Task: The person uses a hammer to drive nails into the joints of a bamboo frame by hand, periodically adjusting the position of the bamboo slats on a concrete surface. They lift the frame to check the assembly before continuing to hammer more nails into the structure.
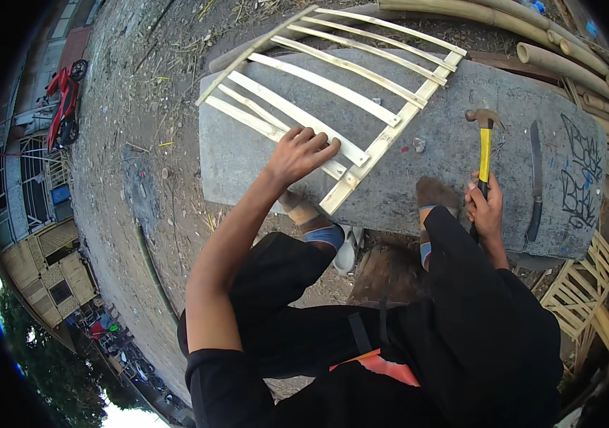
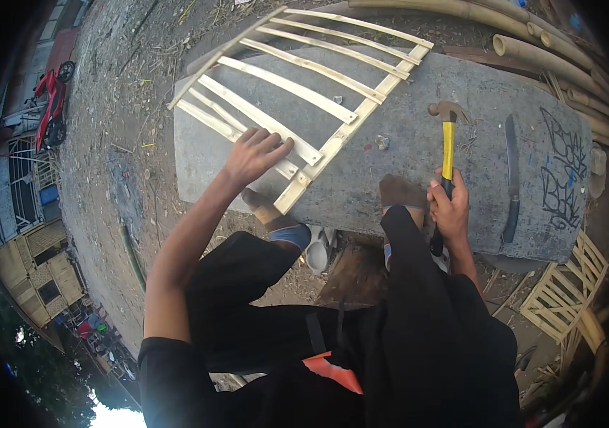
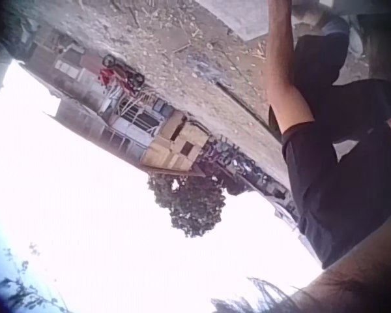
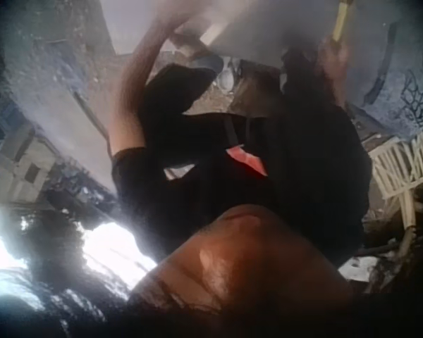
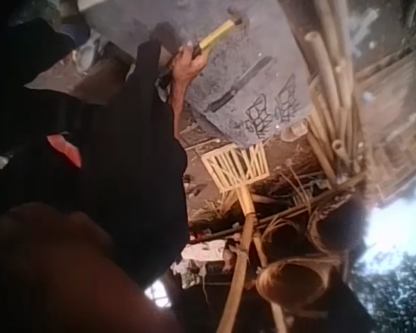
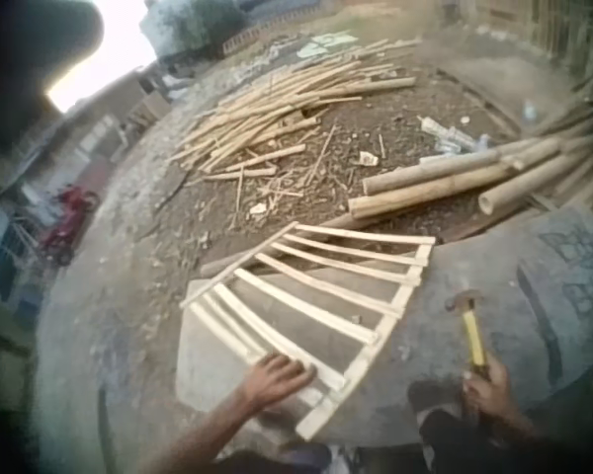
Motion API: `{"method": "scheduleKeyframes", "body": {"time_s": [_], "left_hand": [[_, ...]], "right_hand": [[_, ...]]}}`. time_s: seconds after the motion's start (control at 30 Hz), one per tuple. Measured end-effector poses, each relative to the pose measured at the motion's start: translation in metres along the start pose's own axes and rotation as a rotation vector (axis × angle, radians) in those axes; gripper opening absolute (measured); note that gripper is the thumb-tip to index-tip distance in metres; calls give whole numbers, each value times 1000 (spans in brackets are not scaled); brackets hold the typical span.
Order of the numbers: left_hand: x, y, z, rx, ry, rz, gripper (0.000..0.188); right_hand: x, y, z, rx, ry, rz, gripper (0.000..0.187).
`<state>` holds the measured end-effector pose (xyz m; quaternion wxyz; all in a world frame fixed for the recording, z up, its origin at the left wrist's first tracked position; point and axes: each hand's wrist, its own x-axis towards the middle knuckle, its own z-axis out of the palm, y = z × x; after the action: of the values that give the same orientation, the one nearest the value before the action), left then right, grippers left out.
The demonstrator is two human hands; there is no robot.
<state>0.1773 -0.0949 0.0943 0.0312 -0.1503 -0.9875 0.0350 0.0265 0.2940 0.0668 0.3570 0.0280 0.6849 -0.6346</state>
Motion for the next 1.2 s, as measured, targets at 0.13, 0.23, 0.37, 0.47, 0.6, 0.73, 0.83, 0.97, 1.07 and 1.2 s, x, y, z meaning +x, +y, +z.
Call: {"method": "scheduleKeyframes", "body": {"time_s": [0.13,0.23,0.37,0.47,0.6,0.73,0.83,0.97,1.07,1.2], "left_hand": [[14,25,50,-20,46,-160,33],[6,41,83,-186,96,-273,35],[-3,51,99,-364,137,-302,40],[-9,33,91,-499,106,-230,46],[-5,31,78,-552,75,-200,45],[-5,41,75,-575,51,-214,44],[-13,40,79,-572,54,-198,40],[-13,31,80,-660,65,-174,36],[-10,27,69,-713,-5,-193,35],[2,29,63,-708,-88,-236,37]], "right_hand": [[-9,-35,-14,-291,-136,59,36],[-7,-70,-15,-597,-291,19,44],[-13,-110,16,-598,-454,135,44],[6,-106,23,-507,-690,255,43],[22,-108,29,-332,-848,385,34],[29,-101,27,-64,-902,359,52],[22,-98,34,-14,-877,273,69],[13,-99,40,-81,-848,148,56],[15,-99,44,-422,-817,-185,55],[38,-102,57,-816,-733,-806,41]]}}
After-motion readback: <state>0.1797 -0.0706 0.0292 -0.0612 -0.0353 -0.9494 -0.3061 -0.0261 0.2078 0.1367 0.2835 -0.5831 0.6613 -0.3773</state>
